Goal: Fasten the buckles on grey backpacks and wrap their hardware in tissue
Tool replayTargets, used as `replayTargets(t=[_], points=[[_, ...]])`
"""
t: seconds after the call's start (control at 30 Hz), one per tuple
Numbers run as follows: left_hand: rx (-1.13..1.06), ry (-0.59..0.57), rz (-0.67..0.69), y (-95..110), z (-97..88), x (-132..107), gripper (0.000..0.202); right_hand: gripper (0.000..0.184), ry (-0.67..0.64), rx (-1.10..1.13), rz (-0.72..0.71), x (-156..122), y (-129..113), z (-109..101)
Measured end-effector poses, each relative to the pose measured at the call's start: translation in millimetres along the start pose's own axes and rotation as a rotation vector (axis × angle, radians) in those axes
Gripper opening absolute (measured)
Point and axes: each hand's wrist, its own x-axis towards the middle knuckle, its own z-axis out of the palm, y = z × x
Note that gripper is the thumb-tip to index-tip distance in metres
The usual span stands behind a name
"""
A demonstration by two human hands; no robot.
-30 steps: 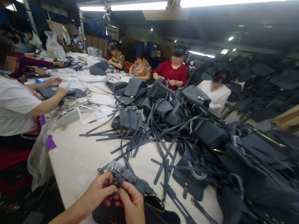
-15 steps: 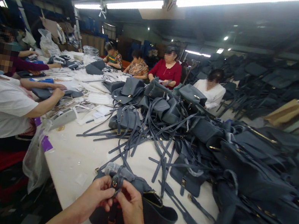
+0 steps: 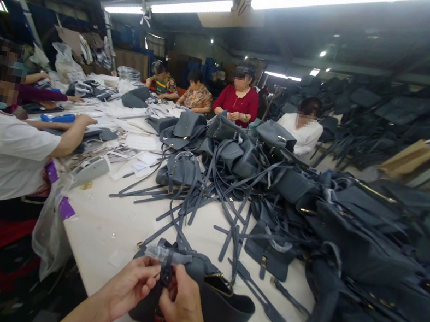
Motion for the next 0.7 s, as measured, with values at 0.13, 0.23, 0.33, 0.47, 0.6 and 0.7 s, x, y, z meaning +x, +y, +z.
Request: replayTargets(t=[0.13,0.23,0.33,0.47,0.6,0.7], points=[[0.546,0.001,0.521,-8,2.7,-13,0.005,0.021,0.114,0.126,0.090,4,-3,0],[1.244,-0.014,1.163,-9,-3.8,-17,0.021,0.021,0.091,0.189,0.108,8,-6,-3],[1.614,0.065,1.433,-7,-5.7,-11,0.025,0.024,0.045,0.145,0.086,7,-6,0],[1.629,0.249,1.424,2,6.0,5,0.028,0.040,0.043,0.085,0.078,-4,6,26],[1.540,0.338,1.230,7,8.5,14,0.023,0.071,-0.046,0.220,0.160,-15,20,43],[1.434,0.183,1.114,5,-4.2,5,0.018,0.060,-0.004,0.230,0.126,-14,19,28]])
